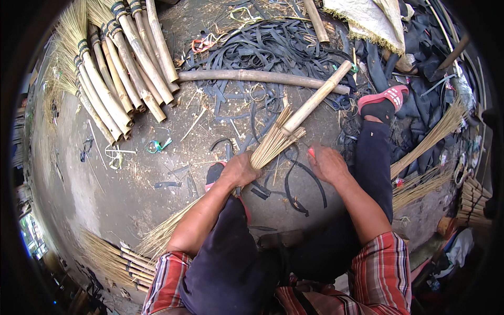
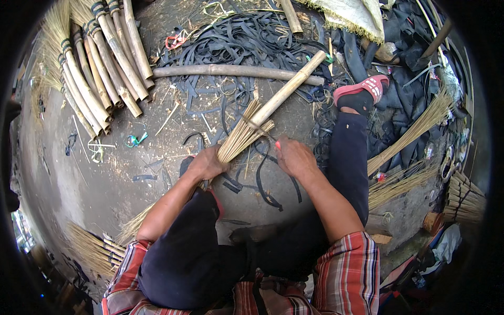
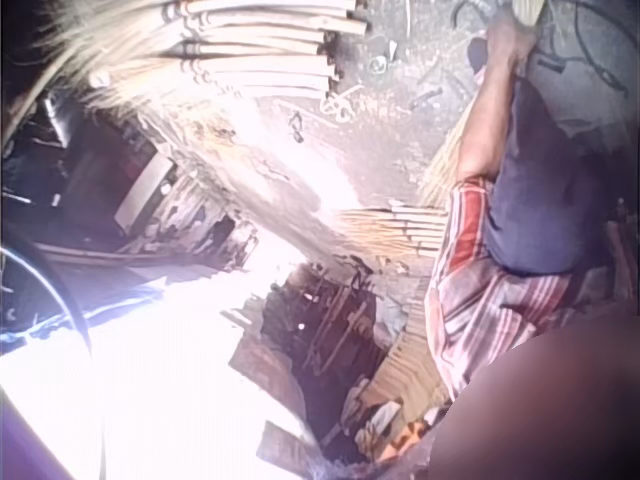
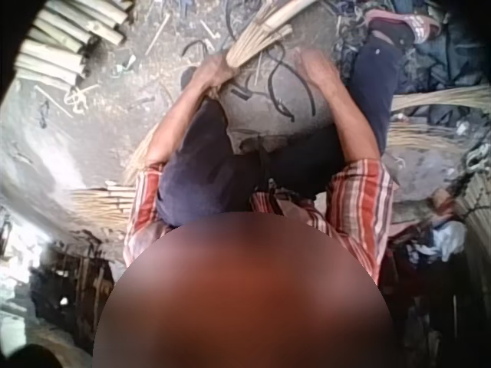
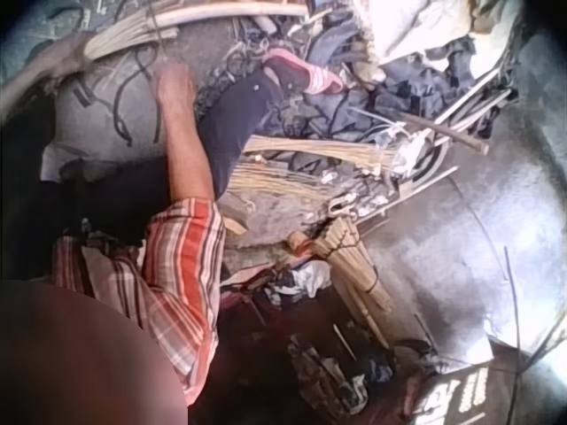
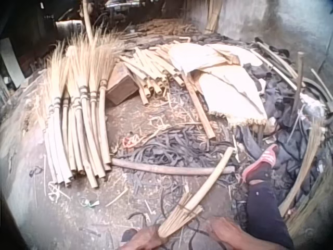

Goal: The person assembles a broom by bundling straw-like bristles, attaching a bamboo handle, and securing the joint with black rubber strips. The person uses a knife to cut the strips and a hammer to tap the handle into place. The finished broom is placed with others nearby.

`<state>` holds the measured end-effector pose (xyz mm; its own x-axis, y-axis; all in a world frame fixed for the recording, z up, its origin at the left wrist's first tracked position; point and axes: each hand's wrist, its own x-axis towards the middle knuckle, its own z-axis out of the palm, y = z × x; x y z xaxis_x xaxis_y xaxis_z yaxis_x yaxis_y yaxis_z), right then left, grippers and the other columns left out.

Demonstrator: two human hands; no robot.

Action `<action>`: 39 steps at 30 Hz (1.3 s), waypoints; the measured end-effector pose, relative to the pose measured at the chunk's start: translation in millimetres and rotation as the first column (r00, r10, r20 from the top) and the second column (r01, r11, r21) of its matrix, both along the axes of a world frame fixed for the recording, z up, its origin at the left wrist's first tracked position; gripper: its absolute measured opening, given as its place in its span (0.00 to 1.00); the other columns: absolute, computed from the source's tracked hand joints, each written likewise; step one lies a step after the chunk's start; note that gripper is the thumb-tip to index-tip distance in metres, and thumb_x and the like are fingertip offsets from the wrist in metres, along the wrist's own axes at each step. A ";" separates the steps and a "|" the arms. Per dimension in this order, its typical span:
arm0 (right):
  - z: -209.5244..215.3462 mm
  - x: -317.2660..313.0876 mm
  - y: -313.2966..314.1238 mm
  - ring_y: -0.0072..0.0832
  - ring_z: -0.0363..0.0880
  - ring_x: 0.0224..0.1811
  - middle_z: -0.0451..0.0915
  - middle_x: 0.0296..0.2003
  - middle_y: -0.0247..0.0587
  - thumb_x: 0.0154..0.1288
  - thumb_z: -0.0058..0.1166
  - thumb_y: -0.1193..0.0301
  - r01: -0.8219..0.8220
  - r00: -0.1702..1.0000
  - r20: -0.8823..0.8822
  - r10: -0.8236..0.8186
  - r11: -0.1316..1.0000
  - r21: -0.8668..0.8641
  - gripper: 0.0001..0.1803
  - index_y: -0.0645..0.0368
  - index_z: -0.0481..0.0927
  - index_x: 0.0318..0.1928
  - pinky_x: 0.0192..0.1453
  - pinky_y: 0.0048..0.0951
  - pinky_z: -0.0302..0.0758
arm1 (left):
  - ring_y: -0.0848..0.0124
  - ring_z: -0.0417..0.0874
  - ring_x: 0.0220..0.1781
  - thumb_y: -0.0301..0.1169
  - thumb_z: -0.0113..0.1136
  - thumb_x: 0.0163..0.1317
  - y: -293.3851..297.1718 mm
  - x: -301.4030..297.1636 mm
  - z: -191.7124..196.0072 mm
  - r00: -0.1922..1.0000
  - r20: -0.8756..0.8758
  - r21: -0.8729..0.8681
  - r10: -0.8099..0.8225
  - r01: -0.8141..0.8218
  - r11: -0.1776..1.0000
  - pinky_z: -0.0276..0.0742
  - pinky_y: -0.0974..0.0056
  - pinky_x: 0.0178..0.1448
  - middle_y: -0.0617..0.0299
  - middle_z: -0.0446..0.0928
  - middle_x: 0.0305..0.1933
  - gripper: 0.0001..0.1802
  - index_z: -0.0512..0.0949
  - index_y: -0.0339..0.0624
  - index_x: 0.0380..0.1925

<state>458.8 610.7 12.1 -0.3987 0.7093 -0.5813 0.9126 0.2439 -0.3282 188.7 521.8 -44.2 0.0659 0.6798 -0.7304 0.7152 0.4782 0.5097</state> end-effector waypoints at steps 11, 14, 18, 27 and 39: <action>-8.6 -12.5 -28.0 0.67 0.84 0.46 0.84 0.40 0.69 0.74 0.53 0.64 0.042 0.999 -0.020 -0.043 0.998 -0.048 0.16 0.65 0.75 0.51 0.52 0.61 0.79 | 0.40 0.88 0.50 0.44 0.72 0.53 -1.7 -4.1 -1.4 0.999 0.038 0.048 -0.001 -0.001 0.999 0.83 0.45 0.57 0.32 0.85 0.46 0.35 0.79 0.29 0.55; -4.6 -11.5 -25.0 0.65 0.85 0.46 0.85 0.41 0.69 0.74 0.52 0.64 -0.116 0.993 -0.009 0.116 0.989 -0.094 0.16 0.65 0.76 0.50 0.52 0.60 0.80 | 0.40 0.88 0.49 0.44 0.73 0.53 -6.3 6.0 6.6 0.995 -0.096 0.046 0.030 -0.026 0.999 0.83 0.44 0.56 0.33 0.85 0.47 0.35 0.79 0.30 0.55; -6.4 -3.0 5.7 0.64 0.85 0.46 0.85 0.40 0.68 0.74 0.52 0.64 0.141 0.988 -0.068 -0.141 0.990 -0.002 0.16 0.65 0.76 0.50 0.52 0.60 0.80 | 0.41 0.89 0.49 0.46 0.74 0.53 -11.5 7.0 9.0 0.979 -0.186 0.153 0.080 -0.051 0.987 0.83 0.46 0.55 0.35 0.86 0.45 0.33 0.81 0.32 0.53; 3.2 15.8 -2.6 0.64 0.85 0.47 0.85 0.39 0.65 0.73 0.53 0.66 -0.062 0.997 0.047 0.060 0.997 0.051 0.14 0.64 0.74 0.49 0.53 0.59 0.80 | 0.42 0.89 0.51 0.45 0.73 0.50 -2.7 -4.6 -12.9 0.993 0.120 0.026 -0.008 0.005 1.000 0.83 0.48 0.58 0.34 0.86 0.47 0.32 0.84 0.33 0.51; 5.8 -4.9 -51.1 0.65 0.85 0.47 0.85 0.40 0.67 0.71 0.54 0.67 -0.016 1.000 -0.010 0.015 0.992 -0.127 0.15 0.66 0.75 0.50 0.54 0.61 0.80 | 0.39 0.88 0.49 0.45 0.73 0.51 -5.7 -0.3 -1.4 0.997 0.057 0.073 -0.044 0.040 0.997 0.84 0.45 0.56 0.35 0.86 0.47 0.32 0.82 0.31 0.49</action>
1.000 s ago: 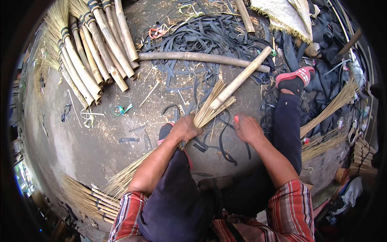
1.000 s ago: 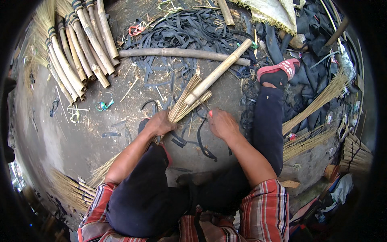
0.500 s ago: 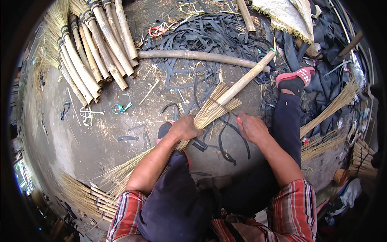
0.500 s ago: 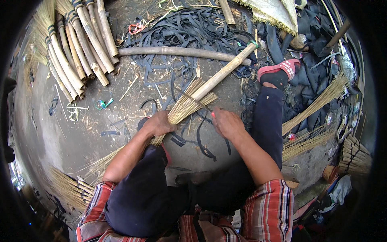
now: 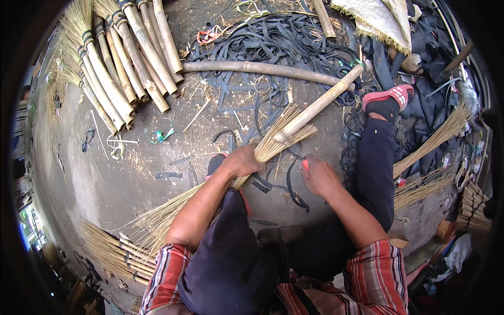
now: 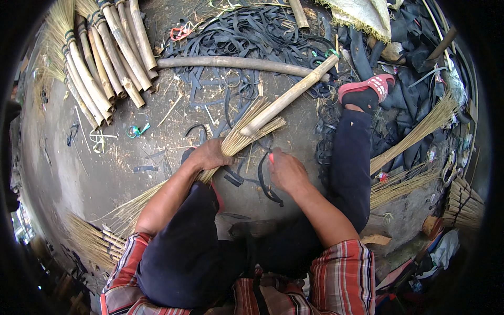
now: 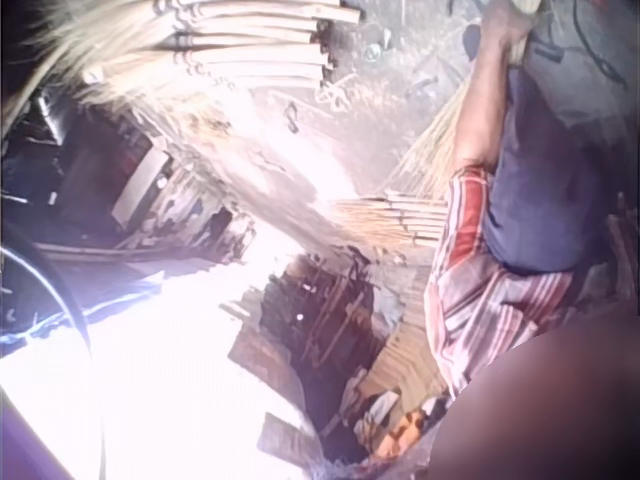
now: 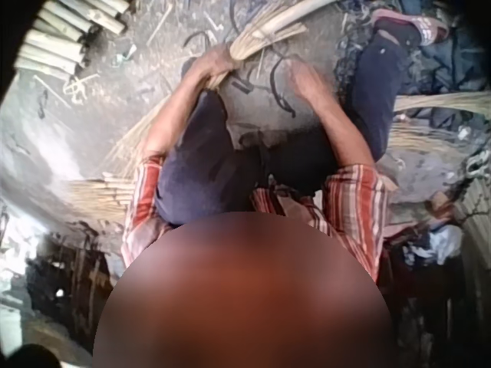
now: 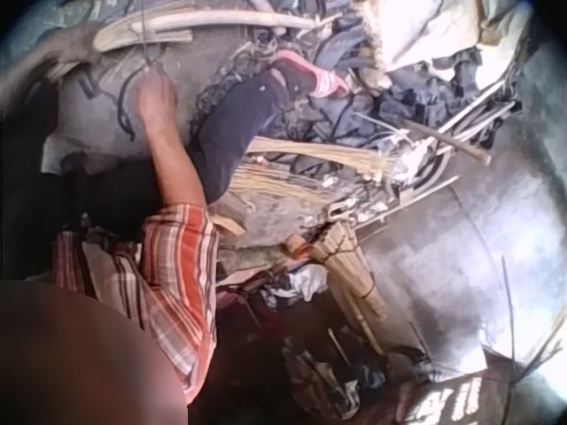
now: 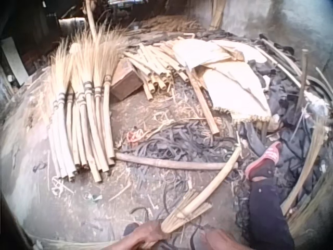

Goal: The person assembles a broom by bundling straw-like bristles, attaching a bamboo handle, and securing the joint with black rubber strips. The person uses a knife to cut the strips and a hammer to tap the handle into place. The finished broom is placed with others nearby.

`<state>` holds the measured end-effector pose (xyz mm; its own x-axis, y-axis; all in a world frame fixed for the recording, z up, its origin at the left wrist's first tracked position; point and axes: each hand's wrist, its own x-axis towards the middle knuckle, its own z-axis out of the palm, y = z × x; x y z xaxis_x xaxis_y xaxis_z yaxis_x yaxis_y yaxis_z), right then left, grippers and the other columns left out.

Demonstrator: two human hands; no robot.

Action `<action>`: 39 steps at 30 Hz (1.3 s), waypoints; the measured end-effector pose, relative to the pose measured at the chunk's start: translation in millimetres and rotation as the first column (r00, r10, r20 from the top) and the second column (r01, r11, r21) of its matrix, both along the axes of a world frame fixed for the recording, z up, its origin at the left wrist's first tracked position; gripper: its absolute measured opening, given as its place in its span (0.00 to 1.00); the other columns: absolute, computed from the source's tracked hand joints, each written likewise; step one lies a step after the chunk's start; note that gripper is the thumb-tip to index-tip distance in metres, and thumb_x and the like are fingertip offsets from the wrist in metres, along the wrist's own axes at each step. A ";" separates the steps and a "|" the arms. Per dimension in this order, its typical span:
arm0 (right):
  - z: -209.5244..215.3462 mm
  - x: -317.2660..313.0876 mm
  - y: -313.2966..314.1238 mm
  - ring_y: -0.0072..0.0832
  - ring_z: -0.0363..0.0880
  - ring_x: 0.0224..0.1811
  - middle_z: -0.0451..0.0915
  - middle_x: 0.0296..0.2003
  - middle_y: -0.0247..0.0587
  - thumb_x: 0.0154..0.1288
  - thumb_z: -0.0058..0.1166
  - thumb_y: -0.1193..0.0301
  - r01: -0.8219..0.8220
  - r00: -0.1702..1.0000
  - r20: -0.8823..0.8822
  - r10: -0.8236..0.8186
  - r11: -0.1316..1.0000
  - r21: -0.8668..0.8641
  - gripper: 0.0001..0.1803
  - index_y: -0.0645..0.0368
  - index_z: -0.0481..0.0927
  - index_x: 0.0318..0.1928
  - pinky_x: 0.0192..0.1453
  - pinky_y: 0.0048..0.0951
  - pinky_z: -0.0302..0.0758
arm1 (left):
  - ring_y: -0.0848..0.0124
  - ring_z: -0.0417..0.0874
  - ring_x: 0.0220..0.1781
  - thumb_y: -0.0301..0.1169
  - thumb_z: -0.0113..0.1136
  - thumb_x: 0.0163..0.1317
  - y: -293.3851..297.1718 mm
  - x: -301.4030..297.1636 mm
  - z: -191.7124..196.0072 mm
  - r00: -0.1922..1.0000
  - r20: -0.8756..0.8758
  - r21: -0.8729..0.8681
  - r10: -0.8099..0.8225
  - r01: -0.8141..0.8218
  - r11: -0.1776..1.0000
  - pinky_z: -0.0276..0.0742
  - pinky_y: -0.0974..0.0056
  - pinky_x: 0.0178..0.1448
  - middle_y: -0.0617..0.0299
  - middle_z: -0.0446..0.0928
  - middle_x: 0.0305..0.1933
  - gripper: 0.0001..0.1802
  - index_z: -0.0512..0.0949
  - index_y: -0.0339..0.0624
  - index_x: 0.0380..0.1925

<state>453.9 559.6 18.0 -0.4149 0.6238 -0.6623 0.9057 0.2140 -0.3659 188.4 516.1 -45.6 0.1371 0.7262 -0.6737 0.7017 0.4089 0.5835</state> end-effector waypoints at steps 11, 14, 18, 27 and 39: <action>0.4 28.4 41.7 0.66 0.84 0.48 0.84 0.43 0.71 0.76 0.53 0.64 0.142 0.990 -0.015 -0.141 0.978 0.150 0.17 0.68 0.76 0.51 0.53 0.59 0.79 | 0.45 0.89 0.50 0.45 0.74 0.50 3.6 -4.3 17.0 0.999 -0.011 -0.069 -0.053 0.052 0.996 0.82 0.48 0.57 0.38 0.87 0.47 0.34 0.81 0.35 0.54; 3.2 35.3 32.2 0.66 0.84 0.48 0.84 0.42 0.71 0.76 0.52 0.64 -0.093 0.996 -0.006 0.094 0.993 0.070 0.17 0.67 0.76 0.51 0.52 0.59 0.80 | 0.47 0.89 0.50 0.45 0.75 0.48 5.9 -5.1 14.6 0.999 0.048 -0.081 0.010 -0.006 0.997 0.82 0.51 0.58 0.39 0.87 0.46 0.32 0.84 0.35 0.50; 4.6 27.6 22.9 0.65 0.85 0.47 0.85 0.41 0.70 0.76 0.52 0.63 0.197 0.980 -0.054 -0.192 0.973 0.120 0.17 0.67 0.76 0.51 0.52 0.59 0.80 | 0.47 0.89 0.53 0.46 0.77 0.46 5.5 -6.2 9.3 0.994 0.105 -0.090 0.022 -0.013 0.996 0.82 0.51 0.59 0.37 0.87 0.47 0.36 0.83 0.33 0.53; 4.8 14.7 -2.2 0.67 0.84 0.46 0.85 0.40 0.68 0.77 0.51 0.62 0.110 0.994 -0.014 -0.110 0.992 0.056 0.18 0.65 0.74 0.54 0.52 0.61 0.79 | 0.47 0.87 0.54 0.44 0.76 0.50 8.2 -9.7 -3.2 0.990 0.140 -0.042 -0.016 0.022 0.999 0.81 0.50 0.61 0.40 0.87 0.49 0.37 0.79 0.34 0.58; -2.8 29.4 20.9 0.67 0.83 0.49 0.85 0.44 0.69 0.76 0.51 0.64 0.448 0.893 -0.130 -0.430 0.872 0.197 0.17 0.65 0.75 0.53 0.55 0.61 0.78 | 0.42 0.89 0.51 0.44 0.73 0.53 8.9 3.0 27.4 0.981 -0.188 0.013 -0.050 0.054 0.998 0.84 0.46 0.57 0.35 0.86 0.48 0.31 0.80 0.32 0.51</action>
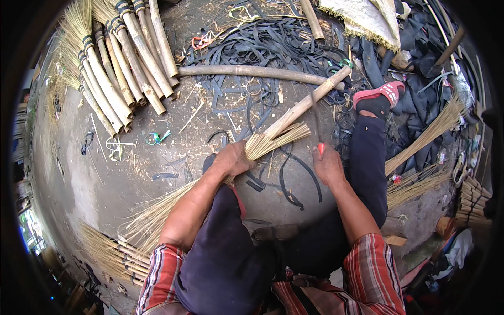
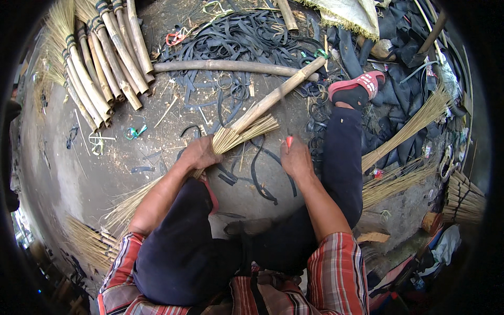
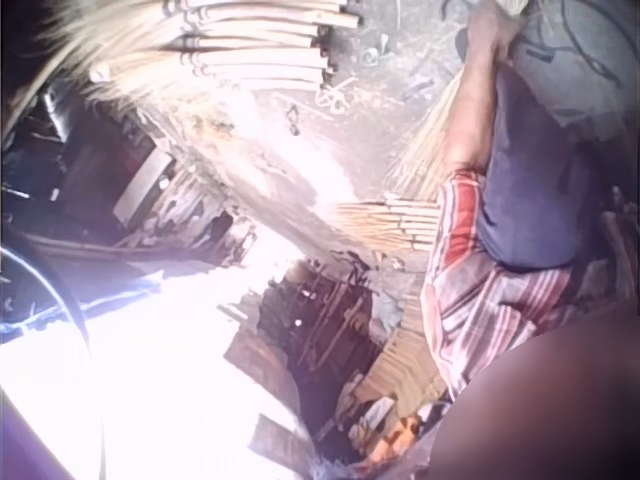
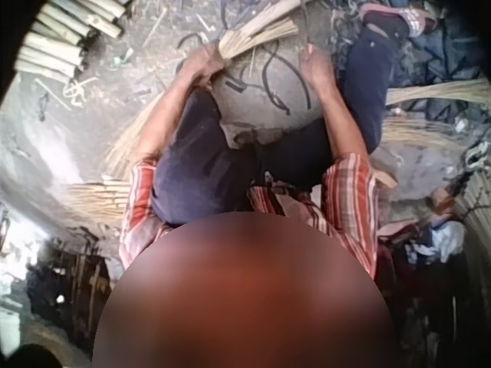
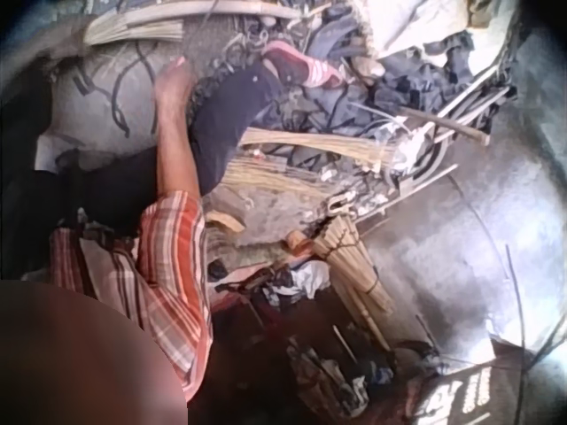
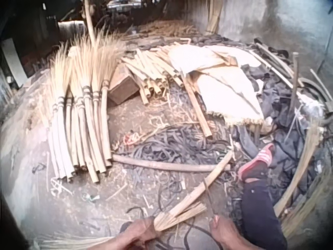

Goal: The person assembles a broom by bundling straw-like bristles, attaching a bamboo handle, and securing the joint with black rubber strips. The person uses a knife to cut the strips and a hammer to tap the handle into place. The finished broom is placed with others nearby.

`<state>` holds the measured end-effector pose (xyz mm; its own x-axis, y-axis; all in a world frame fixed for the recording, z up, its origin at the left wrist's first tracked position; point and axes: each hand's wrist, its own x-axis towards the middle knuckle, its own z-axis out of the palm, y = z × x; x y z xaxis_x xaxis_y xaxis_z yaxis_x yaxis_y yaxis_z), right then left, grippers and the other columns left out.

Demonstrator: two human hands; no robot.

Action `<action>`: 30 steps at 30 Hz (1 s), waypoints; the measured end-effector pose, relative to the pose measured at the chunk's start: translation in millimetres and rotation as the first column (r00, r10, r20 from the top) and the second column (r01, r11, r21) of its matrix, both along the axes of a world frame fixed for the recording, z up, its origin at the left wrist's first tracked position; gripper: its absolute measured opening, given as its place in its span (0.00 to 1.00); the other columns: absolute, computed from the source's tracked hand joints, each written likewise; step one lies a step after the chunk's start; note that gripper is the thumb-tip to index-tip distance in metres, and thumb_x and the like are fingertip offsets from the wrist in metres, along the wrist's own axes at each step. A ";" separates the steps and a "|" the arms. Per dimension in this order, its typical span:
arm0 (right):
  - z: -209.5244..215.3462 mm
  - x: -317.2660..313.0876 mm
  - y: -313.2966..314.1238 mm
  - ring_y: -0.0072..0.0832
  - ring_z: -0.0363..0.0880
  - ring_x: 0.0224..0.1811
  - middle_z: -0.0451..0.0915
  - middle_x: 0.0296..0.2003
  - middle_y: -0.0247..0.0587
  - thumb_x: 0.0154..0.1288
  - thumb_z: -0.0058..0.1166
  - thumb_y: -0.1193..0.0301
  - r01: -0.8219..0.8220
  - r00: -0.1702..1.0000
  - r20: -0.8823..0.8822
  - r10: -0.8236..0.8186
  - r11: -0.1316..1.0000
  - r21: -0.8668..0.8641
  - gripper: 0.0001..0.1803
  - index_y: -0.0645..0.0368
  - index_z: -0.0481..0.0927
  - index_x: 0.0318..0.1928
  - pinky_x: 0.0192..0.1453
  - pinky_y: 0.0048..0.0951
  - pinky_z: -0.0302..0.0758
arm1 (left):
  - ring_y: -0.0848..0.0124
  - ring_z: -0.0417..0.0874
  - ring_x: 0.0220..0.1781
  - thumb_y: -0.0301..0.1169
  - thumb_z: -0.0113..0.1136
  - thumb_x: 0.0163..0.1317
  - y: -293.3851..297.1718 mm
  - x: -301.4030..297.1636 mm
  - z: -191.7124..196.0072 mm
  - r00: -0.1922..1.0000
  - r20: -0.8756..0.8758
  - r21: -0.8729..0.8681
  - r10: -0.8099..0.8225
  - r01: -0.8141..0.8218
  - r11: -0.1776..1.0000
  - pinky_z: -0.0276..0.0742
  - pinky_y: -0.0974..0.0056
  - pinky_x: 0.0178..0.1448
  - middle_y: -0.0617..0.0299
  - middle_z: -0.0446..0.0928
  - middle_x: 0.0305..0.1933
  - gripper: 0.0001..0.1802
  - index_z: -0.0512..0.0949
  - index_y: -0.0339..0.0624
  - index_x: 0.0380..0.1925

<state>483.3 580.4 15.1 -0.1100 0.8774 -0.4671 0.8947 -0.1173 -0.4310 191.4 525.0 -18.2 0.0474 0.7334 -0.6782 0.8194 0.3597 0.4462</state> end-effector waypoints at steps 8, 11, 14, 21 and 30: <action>1.0 -9.4 -23.8 0.66 0.84 0.47 0.84 0.41 0.69 0.75 0.53 0.62 -0.161 0.986 0.013 0.165 0.974 -0.159 0.17 0.64 0.75 0.52 0.53 0.61 0.78 | 0.43 0.87 0.55 0.44 0.74 0.49 4.7 3.5 0.0 0.987 0.149 -0.008 0.065 -0.065 0.998 0.82 0.48 0.61 0.35 0.86 0.49 0.34 0.81 0.34 0.54; 7.8 -19.0 -28.4 0.66 0.84 0.48 0.85 0.42 0.70 0.75 0.53 0.62 -0.306 0.951 -0.020 0.309 0.928 -0.214 0.18 0.65 0.76 0.53 0.55 0.60 0.79 | 0.42 0.87 0.54 0.45 0.74 0.50 5.9 1.8 -0.4 0.989 0.139 -0.042 0.046 -0.041 0.998 0.82 0.47 0.61 0.35 0.86 0.49 0.35 0.81 0.36 0.55; 14.0 -17.7 -17.6 0.66 0.84 0.48 0.84 0.41 0.71 0.75 0.52 0.62 -0.372 0.926 -0.008 0.377 0.909 -0.188 0.20 0.67 0.76 0.54 0.54 0.60 0.79 | 0.42 0.87 0.54 0.45 0.74 0.50 6.3 -1.2 -1.4 0.980 0.194 -0.007 0.038 -0.038 0.999 0.82 0.47 0.60 0.36 0.86 0.49 0.34 0.81 0.37 0.55; 13.6 2.5 26.7 0.65 0.85 0.47 0.85 0.43 0.68 0.75 0.52 0.63 -0.214 0.977 0.014 0.213 0.977 0.012 0.18 0.67 0.76 0.51 0.52 0.60 0.79 | 0.42 0.87 0.53 0.46 0.74 0.50 3.7 1.6 -5.5 0.986 0.163 -0.012 0.046 -0.045 0.999 0.82 0.47 0.60 0.36 0.86 0.49 0.34 0.81 0.36 0.54; 17.2 -19.3 -2.1 0.65 0.85 0.48 0.85 0.42 0.70 0.75 0.51 0.65 -0.149 0.989 0.006 0.149 0.987 -0.062 0.16 0.66 0.74 0.52 0.54 0.61 0.80 | 0.44 0.87 0.55 0.44 0.76 0.49 3.4 1.4 -12.7 0.988 0.146 -0.085 0.051 -0.039 0.996 0.81 0.48 0.61 0.39 0.86 0.51 0.35 0.80 0.39 0.57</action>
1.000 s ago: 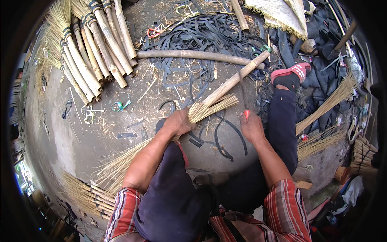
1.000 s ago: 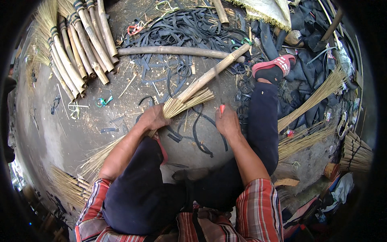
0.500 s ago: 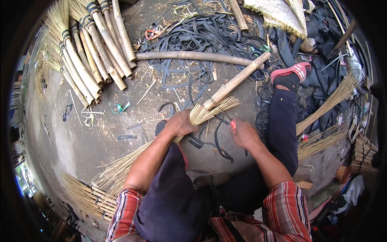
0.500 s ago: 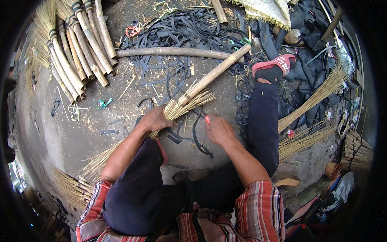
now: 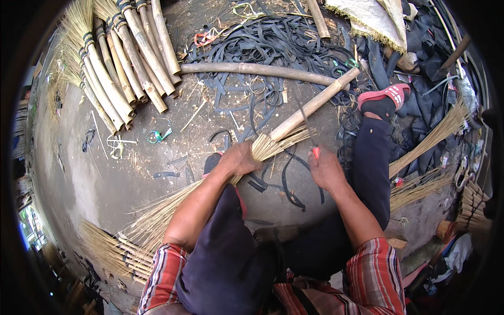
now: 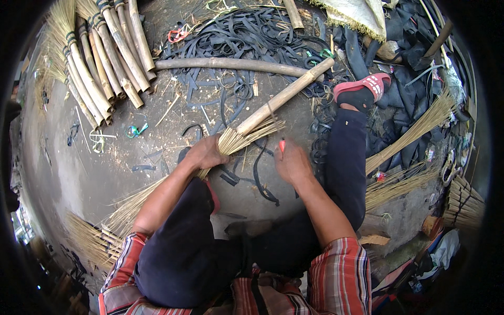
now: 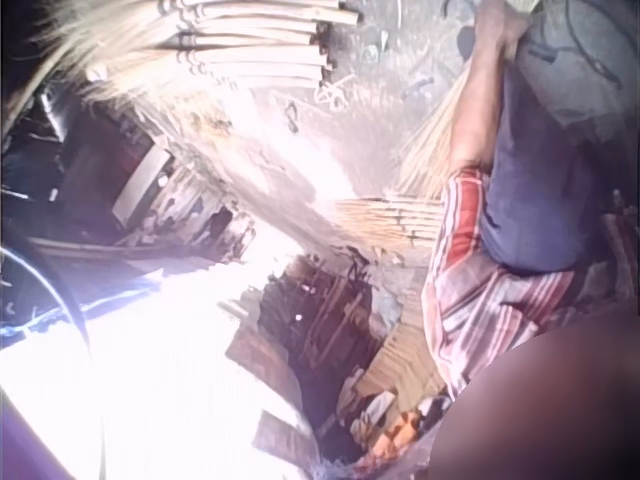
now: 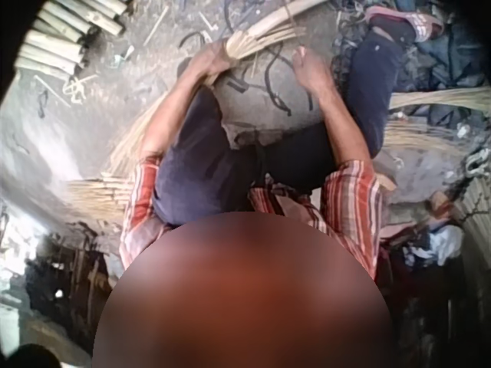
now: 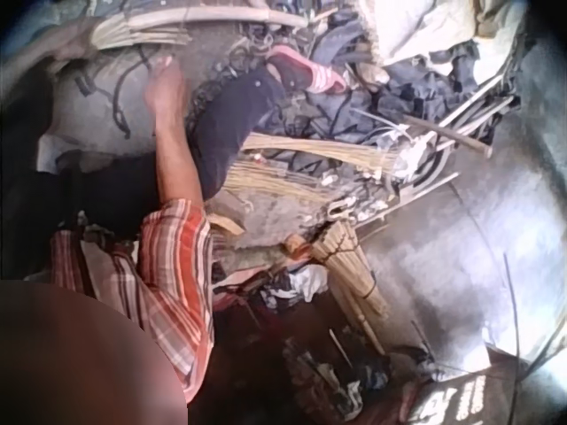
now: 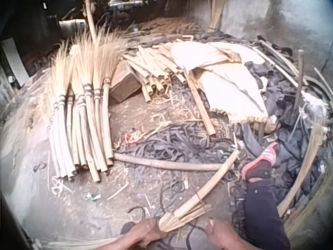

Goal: The person assembles a broom by bundling straw-like bristles, attaching a bamboo handle, and securing the joint with black rubber strips. The person uses a knife to cut the strips and a hammer to tap the handle into place. The finished broom is placed with others nearby.

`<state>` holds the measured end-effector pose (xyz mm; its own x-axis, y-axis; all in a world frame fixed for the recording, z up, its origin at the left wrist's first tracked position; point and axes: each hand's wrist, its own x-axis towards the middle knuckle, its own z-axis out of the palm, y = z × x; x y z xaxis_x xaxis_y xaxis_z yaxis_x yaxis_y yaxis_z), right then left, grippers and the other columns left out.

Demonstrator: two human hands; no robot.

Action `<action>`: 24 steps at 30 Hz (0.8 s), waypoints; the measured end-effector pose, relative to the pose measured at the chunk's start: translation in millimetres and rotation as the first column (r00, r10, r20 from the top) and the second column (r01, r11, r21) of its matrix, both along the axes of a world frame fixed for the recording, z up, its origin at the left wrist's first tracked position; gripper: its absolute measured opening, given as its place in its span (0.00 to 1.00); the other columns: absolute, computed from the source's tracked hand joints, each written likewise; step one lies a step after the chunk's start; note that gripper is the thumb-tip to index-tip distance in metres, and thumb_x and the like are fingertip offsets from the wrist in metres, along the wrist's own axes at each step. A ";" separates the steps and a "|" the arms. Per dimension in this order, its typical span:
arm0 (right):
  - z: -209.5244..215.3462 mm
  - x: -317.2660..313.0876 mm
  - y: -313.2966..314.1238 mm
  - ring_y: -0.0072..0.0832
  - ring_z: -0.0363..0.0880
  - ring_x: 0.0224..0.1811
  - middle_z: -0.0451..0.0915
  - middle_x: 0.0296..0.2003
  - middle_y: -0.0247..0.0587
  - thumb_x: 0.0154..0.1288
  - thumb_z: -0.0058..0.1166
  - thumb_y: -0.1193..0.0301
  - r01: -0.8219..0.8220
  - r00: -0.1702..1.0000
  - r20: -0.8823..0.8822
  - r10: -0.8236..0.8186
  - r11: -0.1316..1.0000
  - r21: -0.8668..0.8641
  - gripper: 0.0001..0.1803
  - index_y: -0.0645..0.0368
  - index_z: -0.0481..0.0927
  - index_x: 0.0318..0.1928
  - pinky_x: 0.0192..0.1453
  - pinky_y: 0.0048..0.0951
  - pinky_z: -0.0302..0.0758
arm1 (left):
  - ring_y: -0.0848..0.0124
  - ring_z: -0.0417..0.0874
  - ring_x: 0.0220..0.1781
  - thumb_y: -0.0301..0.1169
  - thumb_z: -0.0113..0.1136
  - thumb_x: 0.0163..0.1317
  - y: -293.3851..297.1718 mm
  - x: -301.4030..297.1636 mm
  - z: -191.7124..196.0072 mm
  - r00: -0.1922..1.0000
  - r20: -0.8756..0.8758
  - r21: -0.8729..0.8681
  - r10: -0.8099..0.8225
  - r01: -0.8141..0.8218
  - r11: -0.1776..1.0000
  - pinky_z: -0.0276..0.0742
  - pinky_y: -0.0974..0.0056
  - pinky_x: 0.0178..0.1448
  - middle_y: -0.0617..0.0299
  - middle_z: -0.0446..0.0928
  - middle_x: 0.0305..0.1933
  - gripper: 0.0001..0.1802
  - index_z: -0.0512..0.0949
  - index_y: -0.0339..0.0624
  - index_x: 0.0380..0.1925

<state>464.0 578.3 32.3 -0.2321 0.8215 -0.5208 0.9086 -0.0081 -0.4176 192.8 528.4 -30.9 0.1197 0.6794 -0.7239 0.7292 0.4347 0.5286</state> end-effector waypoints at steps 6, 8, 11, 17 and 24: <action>-2.2 -8.7 -24.3 0.65 0.85 0.47 0.85 0.41 0.69 0.76 0.50 0.65 -0.213 0.976 0.007 0.216 0.967 -0.143 0.17 0.68 0.74 0.52 0.55 0.61 0.79 | 0.41 0.88 0.52 0.43 0.74 0.49 2.8 -3.1 3.6 1.000 0.001 0.093 -0.015 0.015 0.996 0.83 0.47 0.60 0.34 0.86 0.48 0.35 0.79 0.32 0.54; -3.2 -10.1 -29.6 0.65 0.85 0.47 0.85 0.41 0.69 0.75 0.51 0.64 -0.191 0.980 0.023 0.198 0.967 -0.169 0.17 0.67 0.74 0.53 0.54 0.61 0.79 | 0.41 0.88 0.52 0.44 0.75 0.50 2.0 -2.3 6.5 1.000 -0.001 0.071 -0.015 0.015 0.997 0.83 0.47 0.60 0.33 0.85 0.49 0.38 0.76 0.31 0.57; -6.2 -15.0 -36.4 0.66 0.84 0.46 0.84 0.41 0.70 0.74 0.53 0.64 -0.231 0.970 0.030 0.243 0.949 -0.216 0.18 0.64 0.74 0.55 0.53 0.61 0.78 | 0.39 0.87 0.53 0.47 0.76 0.52 -0.5 2.6 10.8 0.995 -0.093 0.064 -0.026 0.032 0.997 0.83 0.45 0.59 0.33 0.85 0.49 0.43 0.71 0.30 0.61; -20.8 3.0 -14.0 0.66 0.84 0.48 0.84 0.42 0.68 0.75 0.52 0.63 -0.075 0.995 -0.073 0.069 0.995 -0.072 0.17 0.63 0.75 0.54 0.54 0.60 0.78 | 0.37 0.87 0.51 0.46 0.74 0.55 -7.9 6.0 13.2 0.964 -0.262 0.071 -0.041 0.062 0.996 0.83 0.43 0.56 0.33 0.85 0.46 0.39 0.71 0.29 0.59; -14.2 33.4 8.1 0.66 0.84 0.47 0.85 0.43 0.67 0.74 0.53 0.63 -0.261 0.965 0.013 0.262 0.964 -0.053 0.18 0.64 0.75 0.53 0.53 0.60 0.79 | 0.51 0.88 0.49 0.41 0.76 0.50 2.9 -7.3 -0.2 0.980 0.201 -0.044 0.015 -0.006 0.999 0.81 0.55 0.58 0.44 0.88 0.46 0.34 0.81 0.35 0.56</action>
